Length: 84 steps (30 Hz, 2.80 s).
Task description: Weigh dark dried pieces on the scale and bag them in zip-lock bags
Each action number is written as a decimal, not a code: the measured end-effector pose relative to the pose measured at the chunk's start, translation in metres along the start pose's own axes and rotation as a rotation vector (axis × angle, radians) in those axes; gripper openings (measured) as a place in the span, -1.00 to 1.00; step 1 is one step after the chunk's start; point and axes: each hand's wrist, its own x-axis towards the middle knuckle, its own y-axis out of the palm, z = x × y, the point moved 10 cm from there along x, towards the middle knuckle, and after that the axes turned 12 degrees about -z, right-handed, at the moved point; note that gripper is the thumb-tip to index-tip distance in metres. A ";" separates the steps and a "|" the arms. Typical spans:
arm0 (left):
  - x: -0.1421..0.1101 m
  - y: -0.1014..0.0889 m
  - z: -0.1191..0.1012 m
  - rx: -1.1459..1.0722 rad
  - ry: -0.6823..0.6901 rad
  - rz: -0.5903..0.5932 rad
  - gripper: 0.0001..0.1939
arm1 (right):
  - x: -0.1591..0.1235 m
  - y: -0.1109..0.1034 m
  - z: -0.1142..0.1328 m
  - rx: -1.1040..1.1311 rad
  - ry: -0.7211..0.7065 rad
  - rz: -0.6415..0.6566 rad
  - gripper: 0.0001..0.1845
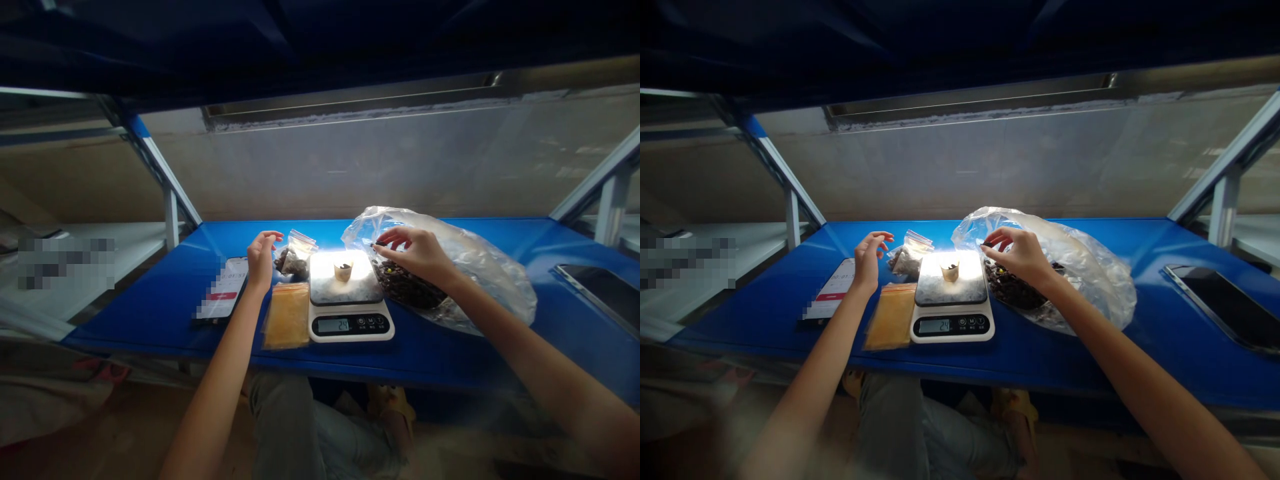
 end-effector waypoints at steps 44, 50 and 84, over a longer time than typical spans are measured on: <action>0.001 -0.002 0.001 0.041 0.000 -0.012 -0.78 | -0.026 0.031 0.037 -0.104 -0.196 0.135 -0.63; 0.000 0.000 0.000 0.013 0.009 -0.001 -0.79 | -0.023 0.007 0.046 0.060 -0.172 -0.108 -0.77; 0.000 -0.003 0.000 0.039 -0.010 -0.017 -0.78 | -0.056 0.040 0.082 -0.118 -0.671 0.096 -0.52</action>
